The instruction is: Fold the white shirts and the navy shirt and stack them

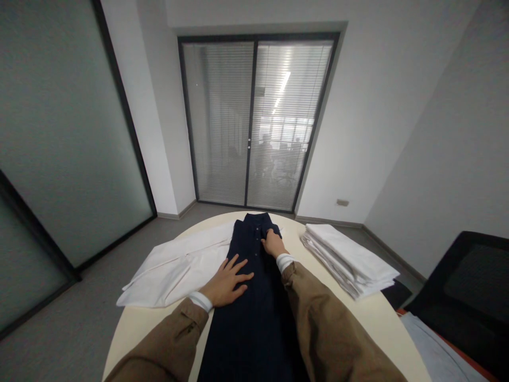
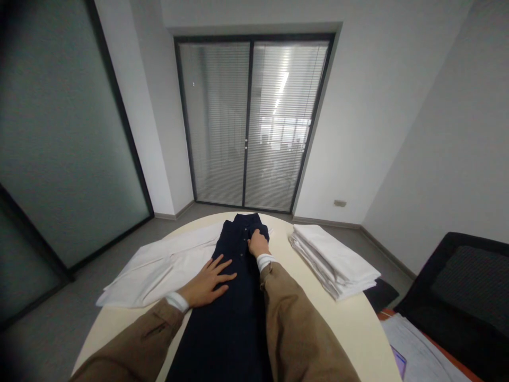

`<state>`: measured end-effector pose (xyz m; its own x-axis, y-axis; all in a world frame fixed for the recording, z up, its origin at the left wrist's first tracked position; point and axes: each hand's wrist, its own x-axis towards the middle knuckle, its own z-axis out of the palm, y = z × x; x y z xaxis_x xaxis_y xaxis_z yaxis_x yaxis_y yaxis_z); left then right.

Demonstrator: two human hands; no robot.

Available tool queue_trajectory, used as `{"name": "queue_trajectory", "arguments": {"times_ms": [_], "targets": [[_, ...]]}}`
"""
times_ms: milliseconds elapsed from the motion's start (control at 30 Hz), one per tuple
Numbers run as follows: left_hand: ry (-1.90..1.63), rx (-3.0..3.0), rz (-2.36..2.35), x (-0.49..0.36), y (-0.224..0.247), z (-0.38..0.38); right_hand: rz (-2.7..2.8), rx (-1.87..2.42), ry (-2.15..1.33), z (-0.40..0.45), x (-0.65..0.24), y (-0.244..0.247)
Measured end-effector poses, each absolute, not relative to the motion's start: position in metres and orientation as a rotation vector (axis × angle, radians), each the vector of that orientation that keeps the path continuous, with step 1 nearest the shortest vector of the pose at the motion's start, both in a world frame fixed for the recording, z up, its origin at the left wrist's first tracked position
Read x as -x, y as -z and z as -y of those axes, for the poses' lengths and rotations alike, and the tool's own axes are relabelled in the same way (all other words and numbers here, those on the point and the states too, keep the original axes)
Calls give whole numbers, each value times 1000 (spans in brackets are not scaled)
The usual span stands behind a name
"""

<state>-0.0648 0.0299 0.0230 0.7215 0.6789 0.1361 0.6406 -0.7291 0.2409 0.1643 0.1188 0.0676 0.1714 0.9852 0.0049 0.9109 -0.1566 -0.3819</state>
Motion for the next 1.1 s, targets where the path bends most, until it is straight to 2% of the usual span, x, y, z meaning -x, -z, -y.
{"name": "queue_trajectory", "arguments": {"times_ms": [200,433,767,967,1100], "targets": [[-338,-2765,-1054,66,-20,-32,1910,2067,-592,-121,-172,-64],[-370,-2864,-1128,55,-19,-23,2100,2096,-1168,-80,-199,-94],[-392,-2843,-1374,25,-5,-20,2069,2152,-1114,-9,-215,-99],[-346,-2794,-1264,32,-14,-2,2203,2354,-1160,32,-220,-116],[-260,-2701,-1177,35,-22,22,2372,2128,-1277,49,-219,-117]]}}
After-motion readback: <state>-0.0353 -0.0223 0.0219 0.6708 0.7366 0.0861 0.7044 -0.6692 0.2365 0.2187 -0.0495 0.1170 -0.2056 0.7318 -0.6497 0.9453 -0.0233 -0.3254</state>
